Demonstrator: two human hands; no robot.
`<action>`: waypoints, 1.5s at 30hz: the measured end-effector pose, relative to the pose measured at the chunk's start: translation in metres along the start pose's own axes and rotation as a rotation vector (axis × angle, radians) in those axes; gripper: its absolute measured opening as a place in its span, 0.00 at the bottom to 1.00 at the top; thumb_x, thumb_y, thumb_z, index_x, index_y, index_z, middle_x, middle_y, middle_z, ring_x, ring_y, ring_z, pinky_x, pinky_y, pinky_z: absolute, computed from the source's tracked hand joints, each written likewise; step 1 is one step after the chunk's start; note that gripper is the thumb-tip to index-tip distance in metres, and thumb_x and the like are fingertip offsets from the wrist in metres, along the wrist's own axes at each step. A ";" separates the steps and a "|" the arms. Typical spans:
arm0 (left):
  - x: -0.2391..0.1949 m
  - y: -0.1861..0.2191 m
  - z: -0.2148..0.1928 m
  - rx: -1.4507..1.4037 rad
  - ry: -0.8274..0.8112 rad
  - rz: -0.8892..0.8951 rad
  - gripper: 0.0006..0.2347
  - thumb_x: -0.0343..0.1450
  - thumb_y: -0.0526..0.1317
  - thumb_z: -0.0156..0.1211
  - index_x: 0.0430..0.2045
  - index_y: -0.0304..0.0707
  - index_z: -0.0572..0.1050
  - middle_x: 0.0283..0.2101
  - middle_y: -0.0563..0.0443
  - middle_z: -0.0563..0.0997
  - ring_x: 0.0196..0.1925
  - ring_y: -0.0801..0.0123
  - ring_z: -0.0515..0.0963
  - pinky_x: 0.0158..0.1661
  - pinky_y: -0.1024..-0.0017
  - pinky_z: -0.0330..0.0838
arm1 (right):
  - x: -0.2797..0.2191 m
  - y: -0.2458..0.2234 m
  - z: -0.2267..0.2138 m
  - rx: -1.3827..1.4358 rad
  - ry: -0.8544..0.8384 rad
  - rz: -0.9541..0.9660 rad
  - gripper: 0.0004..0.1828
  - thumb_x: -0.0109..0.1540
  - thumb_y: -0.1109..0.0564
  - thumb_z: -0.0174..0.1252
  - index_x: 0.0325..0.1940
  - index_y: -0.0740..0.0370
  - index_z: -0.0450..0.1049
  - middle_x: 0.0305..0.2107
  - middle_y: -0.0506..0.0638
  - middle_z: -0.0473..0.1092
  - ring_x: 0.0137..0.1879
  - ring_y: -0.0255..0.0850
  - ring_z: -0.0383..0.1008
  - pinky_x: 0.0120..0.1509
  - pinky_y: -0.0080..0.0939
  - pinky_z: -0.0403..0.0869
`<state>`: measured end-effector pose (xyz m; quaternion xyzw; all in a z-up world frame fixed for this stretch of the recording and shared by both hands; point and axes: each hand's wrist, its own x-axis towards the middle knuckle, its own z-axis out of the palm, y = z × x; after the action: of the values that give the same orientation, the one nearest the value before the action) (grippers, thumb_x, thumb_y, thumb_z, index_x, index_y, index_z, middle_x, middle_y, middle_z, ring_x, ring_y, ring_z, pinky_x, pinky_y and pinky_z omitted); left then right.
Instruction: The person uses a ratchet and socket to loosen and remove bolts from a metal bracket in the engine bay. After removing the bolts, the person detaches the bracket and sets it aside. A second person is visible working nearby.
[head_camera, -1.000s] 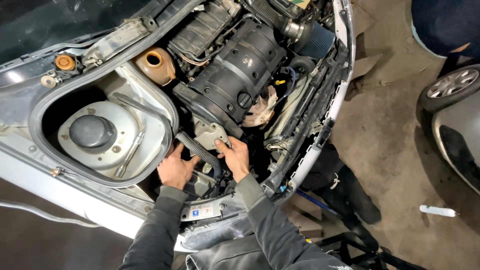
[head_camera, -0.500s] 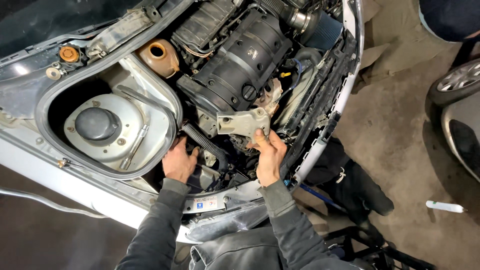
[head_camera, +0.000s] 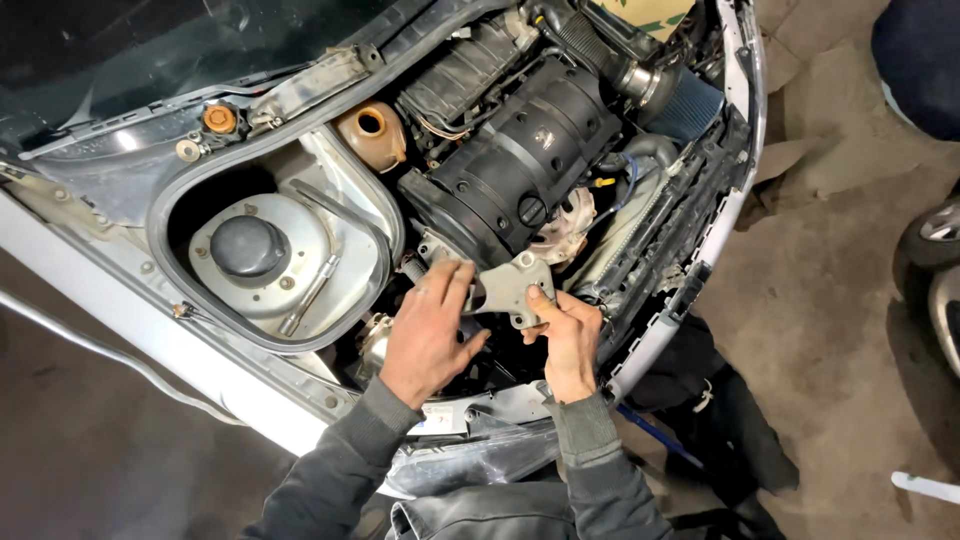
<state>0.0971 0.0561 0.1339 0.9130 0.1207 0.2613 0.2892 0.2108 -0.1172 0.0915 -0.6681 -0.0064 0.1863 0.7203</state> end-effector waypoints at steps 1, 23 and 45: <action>0.006 -0.003 0.001 -0.022 -0.083 0.041 0.33 0.59 0.43 0.71 0.58 0.27 0.66 0.54 0.33 0.73 0.55 0.43 0.74 0.51 0.54 0.70 | 0.000 0.001 0.000 0.001 -0.045 0.012 0.16 0.63 0.53 0.66 0.34 0.73 0.81 0.25 0.54 0.75 0.24 0.36 0.70 0.30 0.37 0.68; 0.295 -0.214 -0.001 0.420 0.292 0.041 0.24 0.58 0.33 0.76 0.44 0.30 0.69 0.54 0.39 0.72 0.54 0.42 0.75 0.48 0.54 0.75 | -0.037 0.044 -0.108 -0.115 -0.022 0.279 0.15 0.61 0.55 0.63 0.46 0.69 0.81 0.34 0.56 0.81 0.33 0.36 0.74 0.39 0.38 0.74; 0.321 -0.312 0.040 0.574 0.298 -0.089 0.29 0.57 0.37 0.76 0.50 0.32 0.67 0.54 0.41 0.71 0.50 0.45 0.77 0.41 0.56 0.77 | -0.046 0.054 -0.117 -0.179 -0.062 0.332 0.14 0.61 0.57 0.61 0.46 0.70 0.80 0.33 0.54 0.81 0.32 0.34 0.71 0.41 0.35 0.72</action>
<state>0.3651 0.4075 0.0527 0.9027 0.2702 0.3347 0.0105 0.1840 -0.2406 0.0380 -0.7154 0.0653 0.3218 0.6167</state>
